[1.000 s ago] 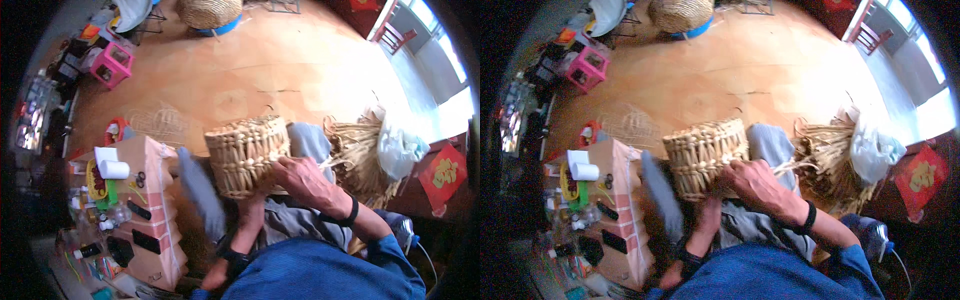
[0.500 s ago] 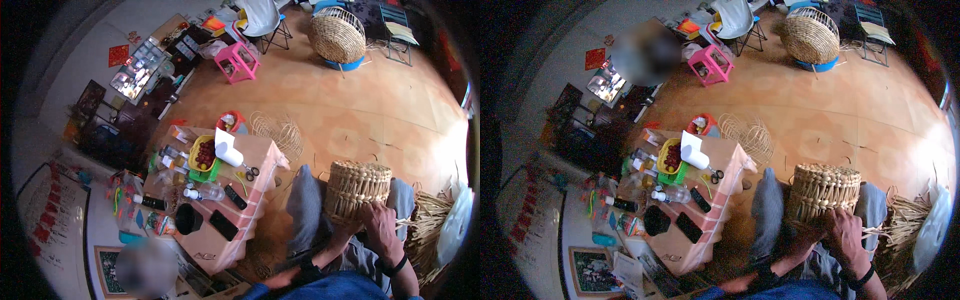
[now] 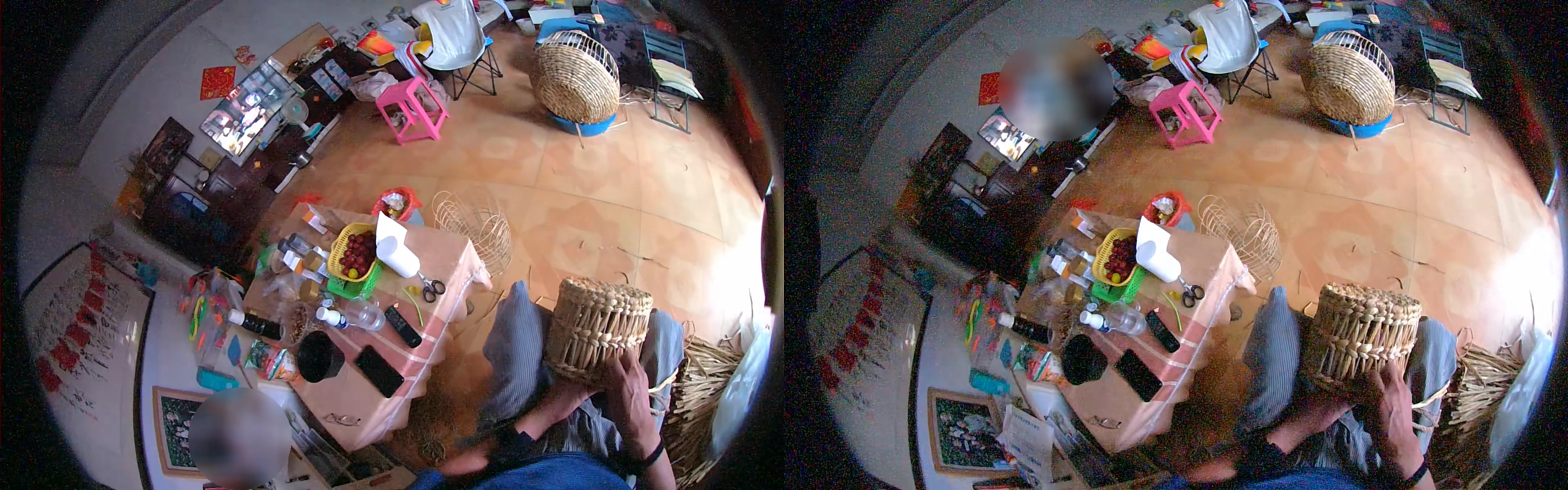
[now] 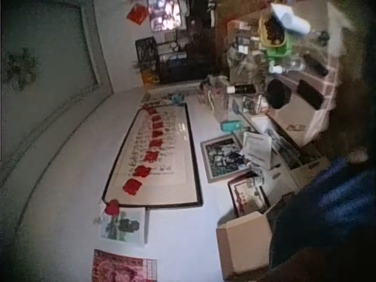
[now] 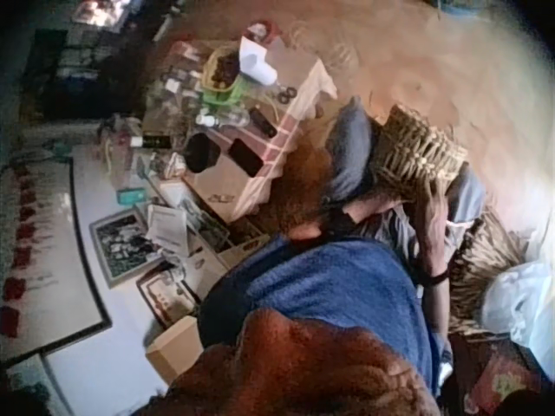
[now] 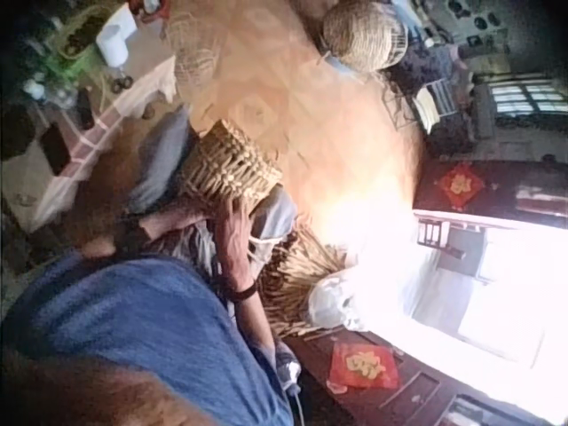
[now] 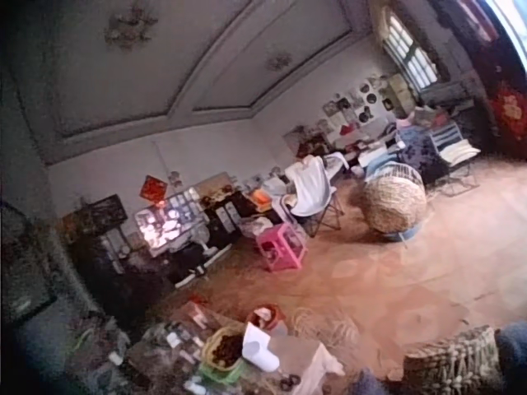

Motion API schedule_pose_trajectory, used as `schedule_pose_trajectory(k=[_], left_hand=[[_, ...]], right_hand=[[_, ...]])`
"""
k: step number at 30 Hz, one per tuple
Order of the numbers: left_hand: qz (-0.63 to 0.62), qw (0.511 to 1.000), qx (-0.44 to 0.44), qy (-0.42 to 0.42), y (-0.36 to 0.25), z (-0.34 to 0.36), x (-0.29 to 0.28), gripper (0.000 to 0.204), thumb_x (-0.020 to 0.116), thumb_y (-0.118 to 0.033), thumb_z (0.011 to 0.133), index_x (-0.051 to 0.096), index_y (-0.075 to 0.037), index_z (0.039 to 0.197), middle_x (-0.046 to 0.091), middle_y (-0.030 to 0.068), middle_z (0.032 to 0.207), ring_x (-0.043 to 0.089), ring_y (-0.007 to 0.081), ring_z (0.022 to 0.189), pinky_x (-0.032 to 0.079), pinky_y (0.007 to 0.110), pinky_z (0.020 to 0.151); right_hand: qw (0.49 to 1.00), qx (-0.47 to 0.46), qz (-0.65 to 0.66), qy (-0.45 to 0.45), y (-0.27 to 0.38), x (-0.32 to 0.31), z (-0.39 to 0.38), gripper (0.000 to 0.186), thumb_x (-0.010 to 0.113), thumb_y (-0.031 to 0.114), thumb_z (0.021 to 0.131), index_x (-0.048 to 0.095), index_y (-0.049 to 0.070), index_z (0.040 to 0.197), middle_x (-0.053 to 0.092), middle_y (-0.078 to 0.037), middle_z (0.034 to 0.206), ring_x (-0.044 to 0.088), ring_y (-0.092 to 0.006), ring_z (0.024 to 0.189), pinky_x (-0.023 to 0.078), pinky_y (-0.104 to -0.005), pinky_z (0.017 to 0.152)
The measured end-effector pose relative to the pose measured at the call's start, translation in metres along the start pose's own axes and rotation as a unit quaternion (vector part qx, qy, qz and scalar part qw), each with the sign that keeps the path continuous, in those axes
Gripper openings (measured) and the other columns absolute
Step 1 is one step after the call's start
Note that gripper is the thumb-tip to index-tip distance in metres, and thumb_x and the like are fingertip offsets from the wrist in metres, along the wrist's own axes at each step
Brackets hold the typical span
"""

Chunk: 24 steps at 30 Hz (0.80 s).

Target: Weaving a small basket using straw or wicker materials.

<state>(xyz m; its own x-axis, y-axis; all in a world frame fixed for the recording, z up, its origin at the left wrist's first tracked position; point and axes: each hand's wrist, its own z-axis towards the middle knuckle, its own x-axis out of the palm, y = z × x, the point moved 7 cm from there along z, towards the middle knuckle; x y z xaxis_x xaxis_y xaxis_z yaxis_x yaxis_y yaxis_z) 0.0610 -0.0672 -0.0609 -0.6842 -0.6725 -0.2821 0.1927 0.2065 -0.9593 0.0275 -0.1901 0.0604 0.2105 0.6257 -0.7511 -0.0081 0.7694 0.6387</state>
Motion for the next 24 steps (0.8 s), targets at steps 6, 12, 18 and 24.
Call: schedule_pose_trajectory(k=[6, 12, 18, 24], left_hand=[[-0.093, 0.992, -0.003, 0.086, 0.03, -0.001, 0.025, 0.053, 0.054, -0.028, 0.11, 0.043, -0.007, 0.158, 0.039, 0.0125, 0.167, 0.039, 0.0312, 0.152, 0.029, 0.047, 0.128], [-0.138, 0.984, -0.049, 0.103, 0.03, -0.005, 0.025, 0.052, 0.057, -0.023, 0.109, 0.044, -0.006, 0.156, 0.043, 0.0121, 0.164, 0.044, 0.0293, 0.149, 0.034, 0.046, 0.125], [-0.17, 0.974, -0.084, 0.126, 0.028, -0.001, 0.028, 0.052, 0.06, -0.018, 0.107, 0.045, -0.006, 0.155, 0.048, 0.0116, 0.161, 0.048, 0.0274, 0.145, 0.039, 0.044, 0.123], [-0.138, 0.956, -0.196, 0.167, -0.008, -0.001, 0.005, 0.053, 0.063, -0.016, 0.106, 0.046, -0.004, 0.154, 0.053, 0.0123, 0.156, 0.052, 0.0259, 0.141, 0.042, 0.042, 0.12]], right_hand=[[0.993, 0.037, -0.066, 0.087, -0.018, 0.006, -0.015, 0.021, 0.065, 0.014, 0.091, 0.061, 0.003, 0.108, 0.063, -0.023, 0.098, 0.067, -0.0452, 0.087, 0.052, -0.0529, 0.069], [0.997, 0.016, -0.068, 0.023, 0.01, -0.02, -0.006, 0.013, 0.07, 0.009, 0.083, 0.06, 0.005, 0.089, 0.057, -0.018, 0.081, 0.064, -0.0426, 0.079, 0.05, -0.0508, 0.065], [0.999, 0.049, -0.023, -0.006, -0.046, 0.018, -0.01, 0.016, 0.068, 0.018, 0.091, 0.059, 0.005, 0.09, 0.06, -0.017, 0.081, 0.063, -0.0407, 0.072, 0.05, -0.0485, 0.062], [0.991, -0.054, -0.12, 0.014, 0.01, -0.016, 0.006, 0.023, 0.063, 0.029, 0.103, 0.065, 0.006, 0.1, 0.069, -0.022, 0.08, 0.067, -0.0419, 0.072, 0.052, -0.0493, 0.064]])
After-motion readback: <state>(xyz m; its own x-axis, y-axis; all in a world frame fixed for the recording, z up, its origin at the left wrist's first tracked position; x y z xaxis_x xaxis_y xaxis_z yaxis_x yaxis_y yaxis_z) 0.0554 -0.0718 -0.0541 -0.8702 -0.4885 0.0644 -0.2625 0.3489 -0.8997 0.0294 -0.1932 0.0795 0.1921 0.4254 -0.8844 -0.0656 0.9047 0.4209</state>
